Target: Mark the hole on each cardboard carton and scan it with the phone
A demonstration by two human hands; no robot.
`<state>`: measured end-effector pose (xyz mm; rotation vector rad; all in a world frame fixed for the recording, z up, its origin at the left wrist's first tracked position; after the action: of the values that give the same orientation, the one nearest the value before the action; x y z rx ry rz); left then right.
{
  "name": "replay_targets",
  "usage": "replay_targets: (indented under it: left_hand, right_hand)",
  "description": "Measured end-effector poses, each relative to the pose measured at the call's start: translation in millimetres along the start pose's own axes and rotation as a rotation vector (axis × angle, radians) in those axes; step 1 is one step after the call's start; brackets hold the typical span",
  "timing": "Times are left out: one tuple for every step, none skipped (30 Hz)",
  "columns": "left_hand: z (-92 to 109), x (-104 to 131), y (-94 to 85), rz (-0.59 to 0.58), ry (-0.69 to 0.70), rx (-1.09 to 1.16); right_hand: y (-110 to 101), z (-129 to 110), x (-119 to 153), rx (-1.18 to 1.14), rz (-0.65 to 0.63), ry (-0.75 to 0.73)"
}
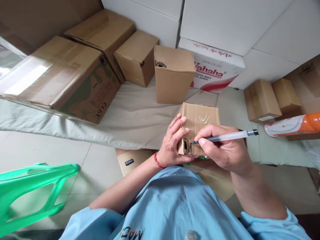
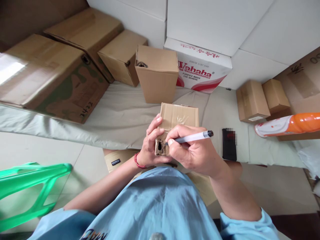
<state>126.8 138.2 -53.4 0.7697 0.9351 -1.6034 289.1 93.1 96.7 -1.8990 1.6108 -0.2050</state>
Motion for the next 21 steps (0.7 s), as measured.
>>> replay_targets:
  left_hand:
    - [-0.2,0.3,0.0,-0.005,-0.006,0.003]
    - [-0.4,0.5,0.0,-0.009,-0.011,0.005]
    - [-0.4,0.6,0.1,-0.01,-0.01,0.007]
    - [-0.2,0.7,0.2,-0.008,-0.005,0.011]
    - [0.1,0.7,0.3,-0.002,0.002,0.013]
    - [0.5,0.7,0.4,0.005,0.009,0.014]
    - [0.8,0.7,0.5,0.011,0.013,0.013]
    - [1.0,0.8,0.6,0.013,0.012,0.009]
    - [1.1,0.9,0.6,0.012,0.008,0.002]
    - [1.1,1.2,0.6,0.01,-0.001,-0.006]
    - [1.0,1.5,0.4,0.005,-0.011,-0.013]
    - [0.9,1.9,0.1,-0.002,-0.019,-0.019]
    - [0.8,2.3,-0.4,-0.008,-0.028,-0.025]
    - [0.8,2.7,-0.9,-0.013,-0.033,-0.03]
    - [0.9,3.0,-1.3,-0.018,-0.036,-0.036]
    - [1.3,3.2,-1.7,-0.021,-0.036,-0.045]
    - [2.0,3.3,-1.9,-0.021,-0.036,-0.059]
    - [3.0,3.3,-1.8,-0.021,-0.037,-0.076]
    - [4.2,3.2,-1.4,-0.019,-0.039,-0.096]
    - [5.6,2.9,-0.6,-0.016,-0.041,-0.116]
    - [7.2,2.6,0.5,-0.01,-0.044,-0.136]
  right_hand:
    - [0.0,-0.2,0.4,-0.002,-0.003,-0.002]
    - [-0.2,-0.5,0.7,-0.003,-0.002,-0.004]
    - [-0.5,-0.8,0.8,0.0,0.004,-0.003]
    - [-0.8,-0.9,0.9,0.009,0.012,0.001]
    - [-1.0,-1.1,0.8,0.016,0.016,-0.001]
    - [-1.0,-1.1,0.7,0.02,0.015,-0.003]
    - [-0.9,-1.1,0.6,0.017,0.008,-0.007]
    - [-0.6,-1.0,0.4,0.013,0.001,-0.008]
    - [-0.3,-0.9,0.2,0.009,-0.003,-0.006]
    - [0.0,-0.8,0.2,0.01,0.0,0.0]
    - [0.2,-0.9,0.2,0.015,0.008,0.007]
    - [0.4,-1.2,0.5,0.018,0.013,0.012]
    - [0.4,-1.6,1.1,0.013,0.012,0.015]
    - [0.1,-1.7,2.1,-0.004,0.008,0.023]
    - [-1.2,-1.4,3.4,-0.039,0.015,0.03]
    - [-3.8,-0.2,5.2,-0.09,0.045,0.038]
    - [-7.9,2.6,7.6,-0.153,0.104,0.051]
    - [-13.6,7.4,10.9,-0.215,0.193,0.069]
    - [-20.6,14.7,15.2,-0.263,0.307,0.091]
    - [-28.4,24.8,20.8,-0.284,0.434,0.111]
    - [-36.7,37.7,27.9,-0.26,0.565,0.135]
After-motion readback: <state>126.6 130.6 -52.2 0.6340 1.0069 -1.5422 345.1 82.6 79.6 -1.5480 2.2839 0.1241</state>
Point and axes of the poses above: each hand's wrist, its own x-axis away from the middle knuckle, its own y-axis out of the palm, z = x × y, the point moved 2 cm from there along -x, towards the middle knuckle, and after that the axes turned 1 degree about z, right-handed, at the moved point
